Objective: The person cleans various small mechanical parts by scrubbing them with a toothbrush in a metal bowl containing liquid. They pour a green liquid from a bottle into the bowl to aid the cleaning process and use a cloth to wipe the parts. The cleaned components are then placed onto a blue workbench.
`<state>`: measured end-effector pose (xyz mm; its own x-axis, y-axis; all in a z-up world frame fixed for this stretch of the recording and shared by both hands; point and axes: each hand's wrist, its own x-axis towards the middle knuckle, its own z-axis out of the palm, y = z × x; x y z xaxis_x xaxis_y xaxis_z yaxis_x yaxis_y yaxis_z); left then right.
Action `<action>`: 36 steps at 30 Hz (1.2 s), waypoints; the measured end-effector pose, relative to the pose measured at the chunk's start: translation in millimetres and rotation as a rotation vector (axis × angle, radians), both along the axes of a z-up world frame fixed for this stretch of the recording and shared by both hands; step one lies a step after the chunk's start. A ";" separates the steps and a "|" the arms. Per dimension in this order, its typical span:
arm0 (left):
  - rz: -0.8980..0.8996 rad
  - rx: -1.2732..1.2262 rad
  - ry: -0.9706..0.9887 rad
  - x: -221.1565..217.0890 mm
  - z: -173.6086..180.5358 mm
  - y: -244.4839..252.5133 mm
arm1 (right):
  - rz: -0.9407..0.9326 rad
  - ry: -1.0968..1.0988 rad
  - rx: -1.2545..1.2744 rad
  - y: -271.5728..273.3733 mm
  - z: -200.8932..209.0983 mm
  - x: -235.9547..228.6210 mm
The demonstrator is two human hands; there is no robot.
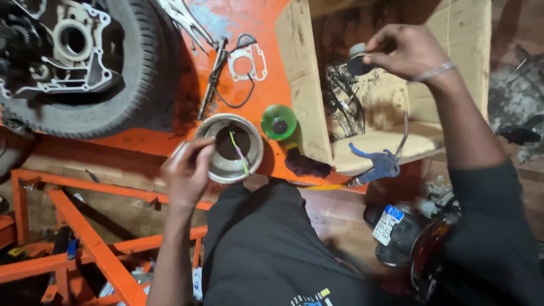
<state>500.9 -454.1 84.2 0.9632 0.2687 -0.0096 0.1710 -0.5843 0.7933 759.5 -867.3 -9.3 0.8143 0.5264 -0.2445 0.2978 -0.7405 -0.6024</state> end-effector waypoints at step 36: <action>0.145 -0.222 0.214 16.8 -140.0 79.7 | 0.237 0.254 -0.762 37.7 -151.3 -34.3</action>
<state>517.6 -374.4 -55.7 0.8849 0.3715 -0.2810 0.4160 -0.3589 0.8355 725.2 -829.6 -160.6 0.5751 0.2927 -0.7639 0.4195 -0.9072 -0.0318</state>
